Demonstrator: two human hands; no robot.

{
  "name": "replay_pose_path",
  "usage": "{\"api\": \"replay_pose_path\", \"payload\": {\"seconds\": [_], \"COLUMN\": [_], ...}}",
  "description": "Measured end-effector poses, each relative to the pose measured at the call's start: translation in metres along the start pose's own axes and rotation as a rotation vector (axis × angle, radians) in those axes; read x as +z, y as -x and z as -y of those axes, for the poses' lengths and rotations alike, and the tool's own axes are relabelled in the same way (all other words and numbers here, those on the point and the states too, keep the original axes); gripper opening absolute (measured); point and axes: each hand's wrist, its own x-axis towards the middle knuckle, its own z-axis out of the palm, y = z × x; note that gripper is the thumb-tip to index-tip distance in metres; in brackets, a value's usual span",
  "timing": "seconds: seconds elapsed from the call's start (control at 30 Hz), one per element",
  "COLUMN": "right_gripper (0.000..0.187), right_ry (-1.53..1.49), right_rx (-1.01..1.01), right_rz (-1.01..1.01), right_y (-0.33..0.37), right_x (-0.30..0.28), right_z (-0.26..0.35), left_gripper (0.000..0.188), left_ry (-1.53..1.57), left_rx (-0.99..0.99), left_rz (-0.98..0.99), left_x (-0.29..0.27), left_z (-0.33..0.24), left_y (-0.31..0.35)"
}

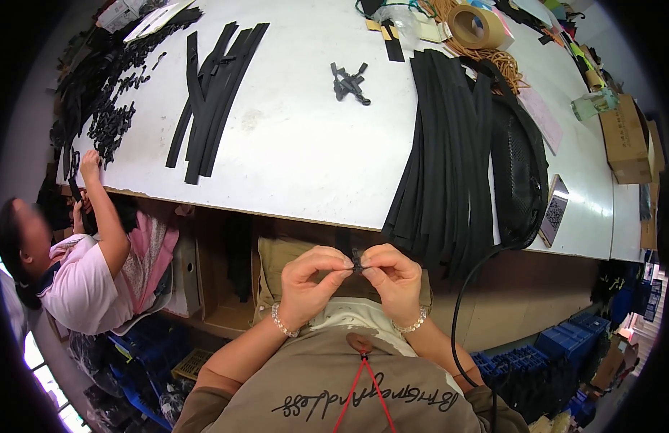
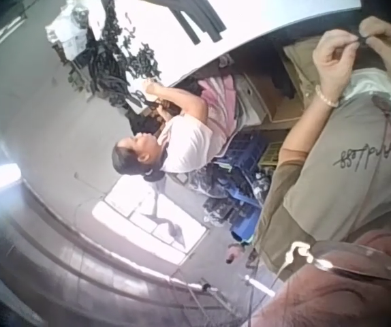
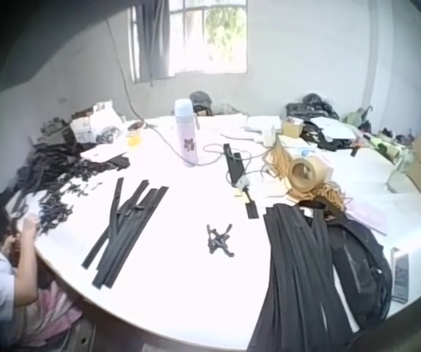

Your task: Assembling black straps by manually attaching small plastic buckles or clips at a workbench.

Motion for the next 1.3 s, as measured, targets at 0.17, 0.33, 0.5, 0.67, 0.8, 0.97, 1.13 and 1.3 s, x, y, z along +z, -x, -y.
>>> {"api": "replay_pose_path", "payload": {"seconds": [0.17, 0.33, 0.5, 0.67, 0.8, 0.97, 1.13, 1.3], "right_gripper": [0.011, 0.011, 0.014, 0.011, 0.011, 0.01, 0.012, 0.015], "right_ry": [0.106, 0.107, 0.085, 0.021, 0.264, 0.484, 0.549, 0.649], "right_rx": [-0.121, -0.131, -0.104, 0.131, 0.086, -0.14, -0.262, -0.313], "right_rz": [0.039, 0.037, 0.01, -0.062, 0.009, 0.085, 0.113, 0.079], "right_y": [0.003, 0.006, 0.007, 0.008, 0.007, 0.003, 0.002, 0.004], "right_x": [0.001, 0.002, 0.005, 0.01, 0.002, 0.007, 0.008, 0.012], "right_z": [0.008, 0.008, 0.01, 0.017, 0.007, 0.021, 0.029, 0.036], "left_gripper": [0.014, 0.015, 0.014, 0.013, 0.02, 0.021, 0.021, 0.021], "left_ry": [-0.053, -0.08, -0.084, 0.044, 0.263, 0.061, 0.04, -0.015], "left_rx": [0.14, 0.214, 0.09, -0.196, -0.355, -0.186, -0.105, -0.032], "left_rz": [0.025, 0.032, 0.044, 0.046, 0.044, 0.137, 0.162, 0.147], "left_x": [0.001, 0.002, 0.001, 0.002, 0.001, -0.002, -0.001, -0.001], "left_z": [-0.004, -0.005, -0.01, -0.01, -0.009, -0.016, -0.024, -0.024], "left_y": [0.001, 0.0, 0.001, 0.002, 0.001, -0.001, -0.003, -0.002]}}
